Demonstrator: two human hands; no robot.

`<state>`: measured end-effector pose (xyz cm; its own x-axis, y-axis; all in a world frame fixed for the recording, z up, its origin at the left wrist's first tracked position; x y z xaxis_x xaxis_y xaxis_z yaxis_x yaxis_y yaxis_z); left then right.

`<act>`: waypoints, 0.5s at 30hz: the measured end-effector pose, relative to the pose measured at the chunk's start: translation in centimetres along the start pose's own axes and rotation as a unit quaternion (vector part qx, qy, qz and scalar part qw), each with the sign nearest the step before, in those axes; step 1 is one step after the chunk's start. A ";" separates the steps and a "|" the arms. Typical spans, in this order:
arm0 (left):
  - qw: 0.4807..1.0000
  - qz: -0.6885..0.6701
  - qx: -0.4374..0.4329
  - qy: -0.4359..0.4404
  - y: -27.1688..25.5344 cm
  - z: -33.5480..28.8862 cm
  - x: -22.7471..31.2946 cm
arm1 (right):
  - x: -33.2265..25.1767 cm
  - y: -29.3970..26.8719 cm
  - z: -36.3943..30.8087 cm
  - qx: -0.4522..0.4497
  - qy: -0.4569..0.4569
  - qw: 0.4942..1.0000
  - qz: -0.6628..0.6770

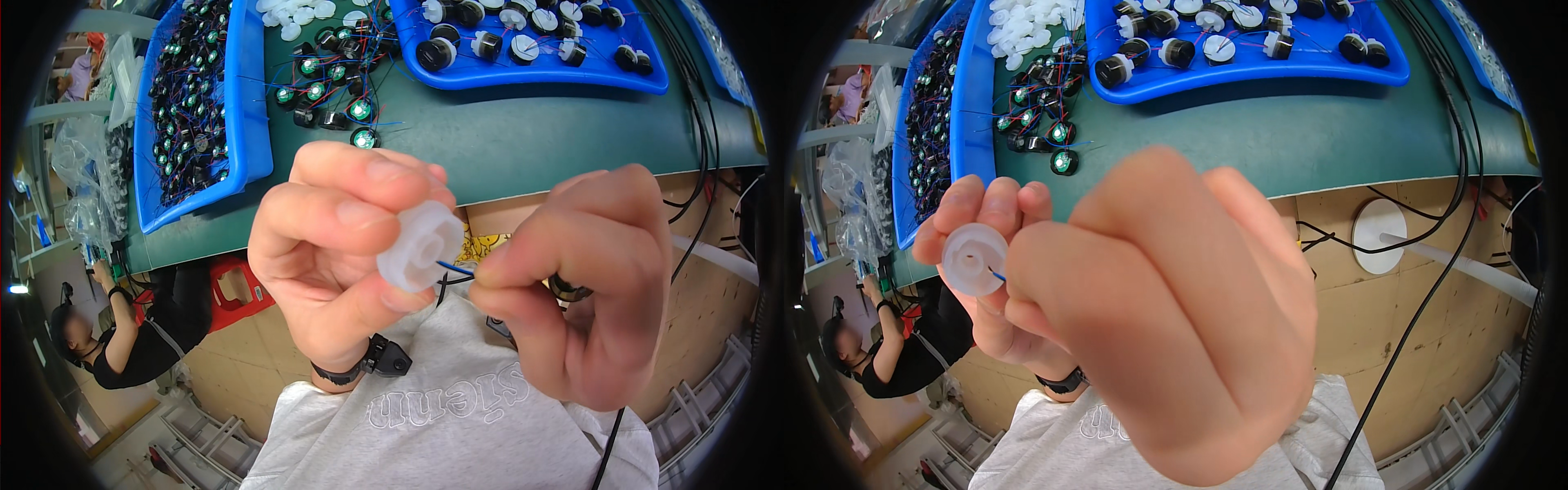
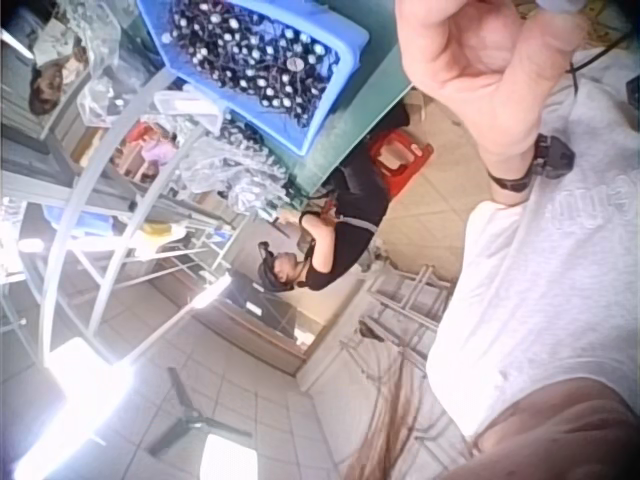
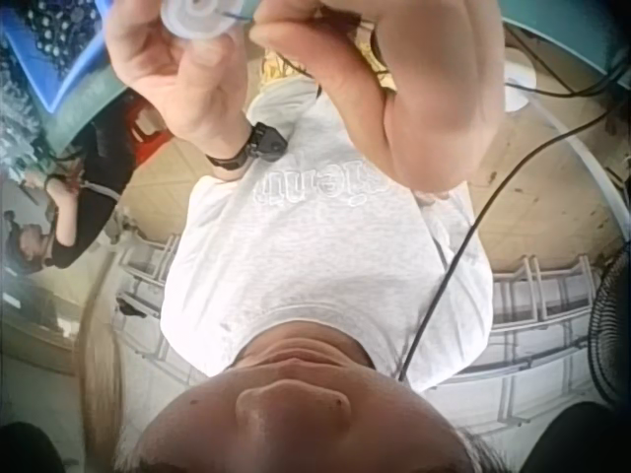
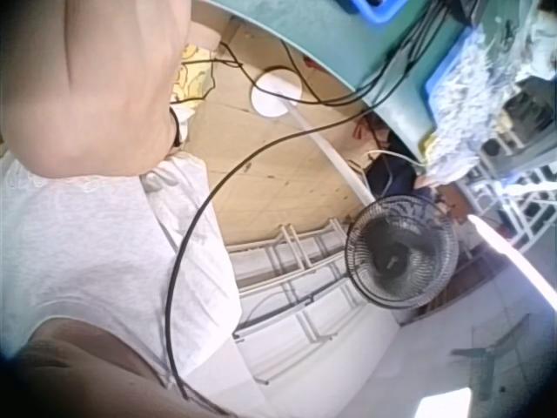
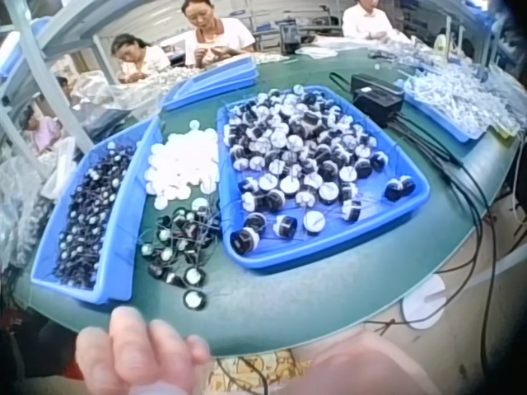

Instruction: The recorder is assembling small electronic speaker components by fitting a plastic cap over the speaker housing and threading wires through.

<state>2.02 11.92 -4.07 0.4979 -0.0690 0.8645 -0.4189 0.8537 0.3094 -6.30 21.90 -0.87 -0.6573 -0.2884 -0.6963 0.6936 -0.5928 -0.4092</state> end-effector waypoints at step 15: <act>1.000 0.016 -0.019 0.002 -0.4 0.1 -0.1 | 0.1 0.3 -0.5 0.052 -0.008 0.999 -0.011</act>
<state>2.03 11.52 -4.21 0.4883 -0.0393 0.8718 -0.4058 0.8742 0.2667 -6.02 22.05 -1.37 -0.6771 -0.2866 -0.6778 0.6453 -0.6740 -0.3596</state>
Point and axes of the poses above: each hand's wrist, its own z-axis towards the middle knuckle, its own y-axis out of the palm, x = y × z, the point moved 6 cm from there along z, towards the middle knuckle, and after that the axes turned 6 degrees about z, right-handed, at the moved point
